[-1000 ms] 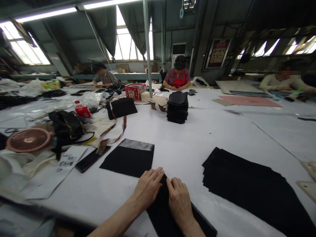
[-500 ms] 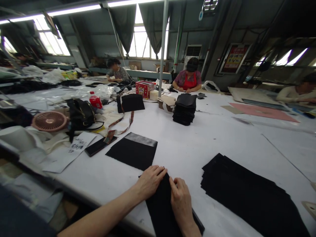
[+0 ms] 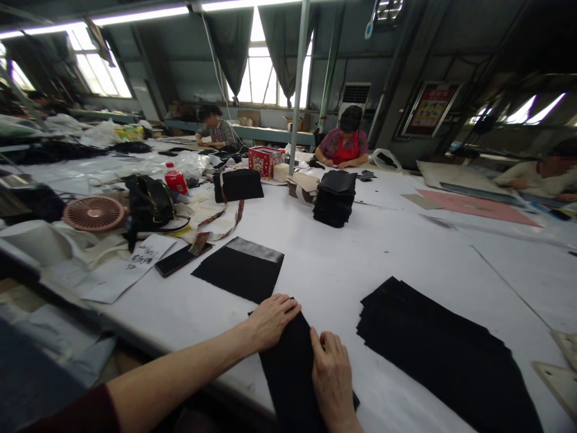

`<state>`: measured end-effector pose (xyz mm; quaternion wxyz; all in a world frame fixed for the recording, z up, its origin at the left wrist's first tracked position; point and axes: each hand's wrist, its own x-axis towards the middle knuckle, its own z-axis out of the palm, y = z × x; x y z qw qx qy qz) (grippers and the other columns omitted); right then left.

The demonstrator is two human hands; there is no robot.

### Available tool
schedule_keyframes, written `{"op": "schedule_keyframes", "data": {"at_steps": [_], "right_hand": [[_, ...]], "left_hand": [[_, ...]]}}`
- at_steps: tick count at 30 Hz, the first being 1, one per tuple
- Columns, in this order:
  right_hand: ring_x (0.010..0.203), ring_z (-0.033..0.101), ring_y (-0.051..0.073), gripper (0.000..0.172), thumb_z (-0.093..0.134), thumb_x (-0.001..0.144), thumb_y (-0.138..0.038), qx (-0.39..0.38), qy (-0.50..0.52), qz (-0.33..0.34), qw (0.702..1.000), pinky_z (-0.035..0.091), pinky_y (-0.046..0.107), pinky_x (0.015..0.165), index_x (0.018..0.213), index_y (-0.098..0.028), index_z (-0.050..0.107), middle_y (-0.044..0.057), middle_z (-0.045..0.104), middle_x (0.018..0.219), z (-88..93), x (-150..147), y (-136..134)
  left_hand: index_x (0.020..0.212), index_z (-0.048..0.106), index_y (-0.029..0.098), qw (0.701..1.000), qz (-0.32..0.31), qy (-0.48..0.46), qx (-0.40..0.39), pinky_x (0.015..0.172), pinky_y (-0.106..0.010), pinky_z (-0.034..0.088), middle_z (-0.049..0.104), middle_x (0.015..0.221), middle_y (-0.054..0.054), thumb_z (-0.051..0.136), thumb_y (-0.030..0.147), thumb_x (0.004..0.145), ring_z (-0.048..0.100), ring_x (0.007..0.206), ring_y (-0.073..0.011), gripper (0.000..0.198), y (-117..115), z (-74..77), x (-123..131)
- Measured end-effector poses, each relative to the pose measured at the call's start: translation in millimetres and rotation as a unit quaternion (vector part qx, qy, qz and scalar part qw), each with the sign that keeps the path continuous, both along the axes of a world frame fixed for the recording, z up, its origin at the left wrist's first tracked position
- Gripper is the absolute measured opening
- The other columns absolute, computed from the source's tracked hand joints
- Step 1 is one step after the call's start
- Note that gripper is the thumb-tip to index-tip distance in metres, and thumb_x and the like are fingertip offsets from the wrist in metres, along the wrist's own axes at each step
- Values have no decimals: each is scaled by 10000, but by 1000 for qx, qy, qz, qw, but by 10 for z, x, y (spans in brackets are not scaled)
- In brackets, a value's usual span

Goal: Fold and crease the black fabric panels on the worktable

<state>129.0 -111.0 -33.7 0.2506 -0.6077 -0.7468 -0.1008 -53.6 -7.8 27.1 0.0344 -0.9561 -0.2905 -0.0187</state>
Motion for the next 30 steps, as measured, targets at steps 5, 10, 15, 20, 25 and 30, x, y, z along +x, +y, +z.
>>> {"op": "schedule_keyframes", "data": {"at_steps": [5,10,15,20,25,30], "right_hand": [[818,483,226,468,413,837,16,14,-9,10,1000,383,354,675,1257,-159,524,73,514,884,-54,86,-59],[818,489,230,472,410,836,20,-2,-5,-3,1000,384,362,676,1255,-161,530,74,515,878,-3,104,-153],[816,486,231,474,401,837,27,-4,11,-11,1000,385,364,677,1252,-165,529,76,515,881,44,113,-259],[819,480,233,485,396,838,31,-10,14,-14,1000,387,367,679,1264,-165,517,77,513,890,29,165,-332],[821,480,233,488,398,833,35,-19,18,-18,999,399,368,688,1263,-165,517,76,509,894,30,198,-391],[833,485,229,496,391,837,35,-22,23,-19,999,417,367,710,1276,-165,504,79,514,918,32,224,-464]], "left_hand": [[1379,418,260,1000,-10,-9,18,1006,-378,352,489,1341,-86,508,250,919,460,1189,-244,470,-59,16,-29],[1350,453,253,999,-15,-12,28,1055,-409,310,512,1304,-73,509,368,950,446,1213,-248,420,-75,46,6],[1328,478,178,999,-28,-16,19,1052,-375,322,562,1227,-78,543,444,930,461,1186,-242,483,-113,73,63],[1359,453,251,998,-44,-27,24,1052,-398,326,519,1312,-80,513,452,946,459,1204,-242,464,-176,62,57],[1312,491,199,998,-46,-21,33,1075,-423,300,547,1246,-98,600,452,894,455,1205,-266,501,-212,75,138],[1277,500,170,999,-50,-16,5,1020,-366,359,571,1169,-85,591,381,907,498,1133,-239,435,-277,103,214]]}}
